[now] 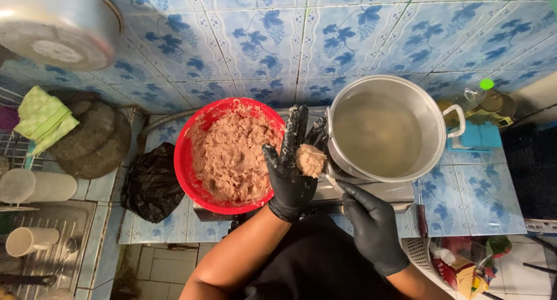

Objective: Forming meatballs from a meat mixture using a spoon and hand, then dropping them into a pot of water.

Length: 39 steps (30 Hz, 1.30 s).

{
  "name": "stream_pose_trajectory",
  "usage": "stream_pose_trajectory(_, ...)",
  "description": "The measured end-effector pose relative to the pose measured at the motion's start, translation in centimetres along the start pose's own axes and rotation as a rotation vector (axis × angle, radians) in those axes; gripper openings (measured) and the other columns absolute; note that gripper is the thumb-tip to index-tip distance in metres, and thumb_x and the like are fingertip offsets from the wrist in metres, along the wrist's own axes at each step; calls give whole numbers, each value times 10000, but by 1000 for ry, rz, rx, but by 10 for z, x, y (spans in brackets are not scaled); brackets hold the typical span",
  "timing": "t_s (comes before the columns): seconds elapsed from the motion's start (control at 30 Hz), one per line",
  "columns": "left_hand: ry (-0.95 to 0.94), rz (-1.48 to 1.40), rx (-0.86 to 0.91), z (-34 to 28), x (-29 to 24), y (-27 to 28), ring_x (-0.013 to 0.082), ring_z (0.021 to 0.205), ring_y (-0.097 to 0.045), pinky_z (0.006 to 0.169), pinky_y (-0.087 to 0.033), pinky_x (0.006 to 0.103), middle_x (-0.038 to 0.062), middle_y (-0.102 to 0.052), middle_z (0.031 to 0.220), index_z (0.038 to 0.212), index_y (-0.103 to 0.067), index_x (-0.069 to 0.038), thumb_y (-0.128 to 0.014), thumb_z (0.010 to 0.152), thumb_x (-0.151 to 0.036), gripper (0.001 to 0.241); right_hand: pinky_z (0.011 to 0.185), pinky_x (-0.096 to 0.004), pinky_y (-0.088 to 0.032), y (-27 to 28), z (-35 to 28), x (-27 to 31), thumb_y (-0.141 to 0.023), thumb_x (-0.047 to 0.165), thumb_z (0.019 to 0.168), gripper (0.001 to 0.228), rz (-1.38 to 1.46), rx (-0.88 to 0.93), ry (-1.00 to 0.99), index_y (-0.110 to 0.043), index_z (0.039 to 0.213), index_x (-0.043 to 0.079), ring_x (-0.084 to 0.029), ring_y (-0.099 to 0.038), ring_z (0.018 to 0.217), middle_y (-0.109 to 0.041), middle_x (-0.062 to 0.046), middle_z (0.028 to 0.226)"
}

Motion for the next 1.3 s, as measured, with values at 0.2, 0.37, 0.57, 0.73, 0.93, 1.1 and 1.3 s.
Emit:
stream_pose_trajectory(0.2, 295, 455, -548, -17, -13, 70, 80, 443, -429, 405, -323, 225, -46, -343, 512, 551, -393, -231, -448, 928, -735, 632, 1076, -342, -530, 8, 4, -2, -530, -10, 937, 311, 126, 4, 46, -675, 1212, 0, -244, -666, 1229, -705, -158, 1273)
stream_pose_trajectory(0.37, 536, 479, -800, -41, 3, 46, 310, 1092, -655, 952, -558, 440, 202, -666, 1227, 1291, -611, 25, -590, 920, -574, 705, 633, -270, -474, 33, 6, 14, -661, 17, 837, 308, -422, -159, 308, -759, 1097, 148, -129, -581, 634, -673, 7, 802)
stream_pose_trajectory(0.57, 366, 667, -955, -34, -17, 49, 174, 911, -689, 753, -570, 287, 34, -728, 1027, 1097, -698, -131, -600, 961, -476, 383, 610, -259, -407, 44, -1, 10, -602, -36, 896, 271, -185, -171, 297, -722, 1123, 52, -113, -490, 585, -606, -31, 723)
stream_pose_trajectory(0.73, 322, 657, -751, -9, 1, 19, 268, 1126, -643, 1048, -481, 394, 139, -685, 1212, 1247, -658, -65, -498, 992, -461, 498, 615, -244, -490, 41, -1, 11, -587, -6, 893, 284, -214, -113, 274, -727, 1119, 94, -96, -614, 583, -712, -24, 816)
stream_pose_trajectory(0.93, 196, 519, -542, 2, 10, 25, 334, 1302, -524, 1113, -403, 465, 204, -544, 1413, 1414, -520, -21, -469, 1008, -491, 623, 894, -325, -594, 58, -1, 21, -579, -54, 945, 277, -298, -230, 307, -668, 1205, -26, -253, -736, 992, -734, -174, 1104)
stream_pose_trajectory(1.1, 213, 388, -276, 19, 39, 9, 334, 1495, -298, 1268, -169, 459, 194, -317, 1606, 1529, -401, -59, -389, 1032, -590, 727, 714, -276, -570, 53, -2, 10, -614, -25, 942, 431, -452, -260, 349, -614, 1352, 110, -169, -697, 734, -761, -100, 1042)
stream_pose_trajectory(1.3, 141, 386, -352, 25, 50, 27, 348, 1458, -366, 1167, -336, 451, 148, -373, 1597, 1512, -436, -69, -475, 972, -604, 761, 615, -284, -429, 49, -8, 13, -601, -15, 920, 463, -520, -267, 282, -640, 1352, 148, -152, -424, 548, -572, -20, 681)
Point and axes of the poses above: each hand's wrist, its own z-axis towards the middle knuckle, its own y-axis out of the back of the hand, x = y × z, the point moved 9 cm from there along z, towards the middle knuckle
